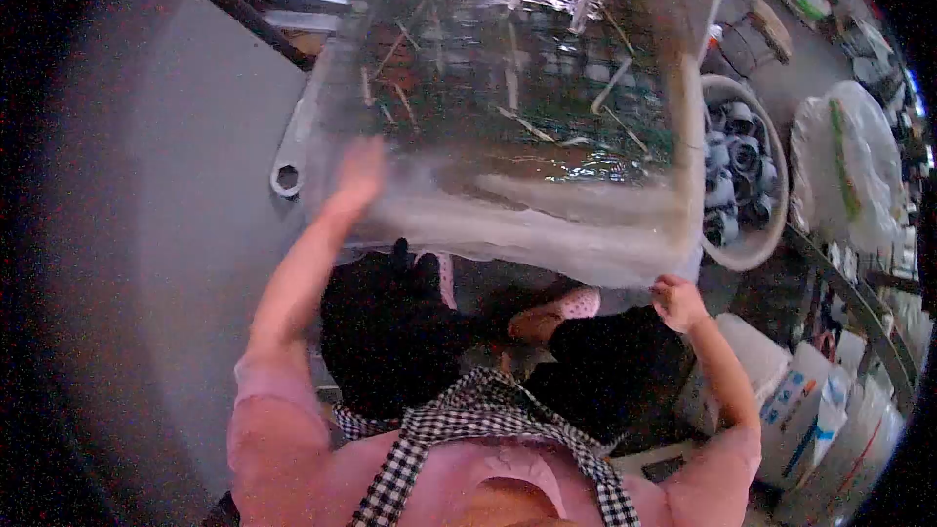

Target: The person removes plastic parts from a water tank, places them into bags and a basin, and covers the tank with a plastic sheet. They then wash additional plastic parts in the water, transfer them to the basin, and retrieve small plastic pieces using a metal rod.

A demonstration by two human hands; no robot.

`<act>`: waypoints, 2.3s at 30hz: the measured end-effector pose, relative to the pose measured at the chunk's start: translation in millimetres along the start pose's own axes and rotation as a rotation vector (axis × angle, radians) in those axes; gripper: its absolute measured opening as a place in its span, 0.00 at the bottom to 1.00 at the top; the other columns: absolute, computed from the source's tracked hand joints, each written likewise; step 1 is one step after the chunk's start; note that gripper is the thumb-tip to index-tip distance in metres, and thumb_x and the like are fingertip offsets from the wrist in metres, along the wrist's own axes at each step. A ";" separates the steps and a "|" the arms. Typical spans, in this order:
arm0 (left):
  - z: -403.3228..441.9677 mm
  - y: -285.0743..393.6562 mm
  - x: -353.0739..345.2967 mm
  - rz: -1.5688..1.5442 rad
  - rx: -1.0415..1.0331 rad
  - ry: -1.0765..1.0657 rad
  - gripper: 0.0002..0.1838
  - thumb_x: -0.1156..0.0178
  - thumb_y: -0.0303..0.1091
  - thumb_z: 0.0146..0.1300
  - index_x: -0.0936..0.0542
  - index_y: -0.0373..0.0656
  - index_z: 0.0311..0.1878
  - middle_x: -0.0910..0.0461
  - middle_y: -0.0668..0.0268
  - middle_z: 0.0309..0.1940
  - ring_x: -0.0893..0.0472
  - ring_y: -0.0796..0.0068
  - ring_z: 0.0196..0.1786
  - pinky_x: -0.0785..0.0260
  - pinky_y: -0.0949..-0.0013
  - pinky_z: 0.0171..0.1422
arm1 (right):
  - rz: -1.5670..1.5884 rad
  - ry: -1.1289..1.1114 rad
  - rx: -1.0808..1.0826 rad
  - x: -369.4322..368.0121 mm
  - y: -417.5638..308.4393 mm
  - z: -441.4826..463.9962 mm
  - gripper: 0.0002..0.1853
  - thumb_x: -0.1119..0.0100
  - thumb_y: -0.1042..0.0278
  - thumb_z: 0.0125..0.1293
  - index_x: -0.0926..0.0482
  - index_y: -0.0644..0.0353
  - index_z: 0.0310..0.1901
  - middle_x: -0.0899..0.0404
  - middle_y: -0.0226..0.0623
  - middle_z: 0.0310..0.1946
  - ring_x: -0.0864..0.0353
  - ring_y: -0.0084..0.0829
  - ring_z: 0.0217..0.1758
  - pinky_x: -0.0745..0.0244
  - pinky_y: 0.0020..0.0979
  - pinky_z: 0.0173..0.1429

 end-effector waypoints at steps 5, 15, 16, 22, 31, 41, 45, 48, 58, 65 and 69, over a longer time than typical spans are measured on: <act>57.3 27.1 -49.3 0.502 -0.265 0.417 0.27 0.43 0.38 0.51 0.36 0.43 0.55 0.37 0.52 0.54 0.37 0.56 0.58 0.43 0.55 0.59 | -0.126 0.477 -0.233 74.7 5.3 105.5 0.26 0.43 0.75 0.48 0.36 0.55 0.52 0.28 0.44 0.40 0.27 0.39 0.41 0.31 0.36 0.44; 11.1 14.9 -65.7 0.235 -0.025 0.118 0.28 0.41 0.51 0.48 0.27 0.38 0.47 0.26 0.56 0.38 0.29 0.59 0.45 0.39 0.60 0.54 | -0.518 0.067 -0.289 67.4 52.0 257.9 0.35 0.49 0.72 0.54 0.51 0.50 0.64 0.39 0.43 0.55 0.41 0.41 0.59 0.42 0.47 0.58; 15.0 8.3 -66.7 0.239 -0.017 0.119 0.28 0.41 0.51 0.48 0.27 0.38 0.47 0.26 0.56 0.38 0.29 0.59 0.45 0.39 0.60 0.54 | -0.457 0.121 -0.224 76.6 48.9 248.6 0.37 0.44 0.70 0.51 0.50 0.50 0.63 0.39 0.44 0.54 0.40 0.42 0.59 0.41 0.46 0.57; 29.0 -104.2 -121.2 -0.650 0.286 0.405 0.27 0.42 0.45 0.52 0.30 0.34 0.50 0.26 0.52 0.41 0.28 0.57 0.45 0.38 0.59 0.52 | -0.137 0.221 -0.065 101.9 12.1 190.7 0.47 0.33 0.69 0.33 0.47 0.56 0.60 0.42 0.51 0.52 0.40 0.49 0.55 0.40 0.42 0.57; 59.4 36.9 -69.6 0.037 0.193 -0.029 0.34 0.52 0.57 0.55 0.35 0.42 0.58 0.36 0.54 0.57 0.37 0.57 0.58 0.50 0.50 0.61 | 0.192 0.315 -0.016 119.6 -17.9 165.5 0.39 0.41 0.69 0.32 0.39 0.63 0.54 0.35 0.48 0.44 0.34 0.47 0.50 0.38 0.35 0.55; 27.7 -40.2 -46.0 0.214 0.296 0.147 0.26 0.45 0.42 0.52 0.32 0.36 0.52 0.32 0.50 0.48 0.29 0.56 0.47 0.34 0.59 0.47 | 0.130 0.225 -0.049 103.5 -13.7 150.7 0.46 0.34 0.67 0.33 0.44 0.57 0.59 0.38 0.50 0.49 0.36 0.50 0.52 0.38 0.40 0.56; 1.8 -23.7 -24.3 0.246 0.294 0.079 0.25 0.43 0.45 0.49 0.28 0.36 0.47 0.32 0.49 0.47 0.31 0.55 0.49 0.36 0.58 0.50 | -0.196 0.078 -0.096 30.7 15.6 143.9 0.46 0.33 0.67 0.39 0.48 0.53 0.62 0.42 0.50 0.53 0.37 0.50 0.53 0.37 0.45 0.55; -2.8 -23.5 -36.7 0.279 0.296 -0.112 0.26 0.40 0.45 0.46 0.26 0.35 0.44 0.31 0.51 0.44 0.32 0.55 0.50 0.38 0.60 0.53 | -0.315 0.064 -0.148 3.5 30.7 151.1 0.40 0.39 0.69 0.42 0.46 0.55 0.61 0.42 0.49 0.57 0.38 0.48 0.56 0.37 0.45 0.55; -32.7 -35.8 -21.5 0.185 0.361 0.152 0.23 0.38 0.46 0.45 0.26 0.35 0.37 0.27 0.54 0.38 0.29 0.56 0.46 0.37 0.59 0.50 | -0.108 -0.328 -0.313 15.5 24.2 155.0 0.43 0.37 0.55 0.45 0.49 0.47 0.63 0.42 0.50 0.58 0.36 0.52 0.56 0.38 0.43 0.57; -44.9 -29.2 -2.3 0.156 0.483 0.071 0.31 0.34 0.45 0.43 0.35 0.35 0.45 0.27 0.51 0.37 0.28 0.56 0.46 0.35 0.60 0.49 | -0.190 -0.136 -0.266 27.8 15.1 136.9 0.35 0.46 0.39 0.51 0.42 0.38 0.60 0.51 0.47 0.64 0.52 0.49 0.66 0.46 0.51 0.60; -56.9 -31.6 4.9 0.121 0.444 0.219 0.38 0.33 0.49 0.40 0.38 0.33 0.49 0.31 0.52 0.45 0.30 0.58 0.50 0.35 0.63 0.49 | -0.204 -0.065 -0.377 -4.6 41.1 144.1 0.36 0.50 0.32 0.49 0.39 0.39 0.59 0.59 0.48 0.66 0.61 0.54 0.68 0.56 0.58 0.62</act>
Point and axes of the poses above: each hand's wrist, its own z-axis towards the middle knuckle, its own x-axis out of the back of the hand, y = z × x, the point moved 5 cm from there along z, towards the middle knuckle
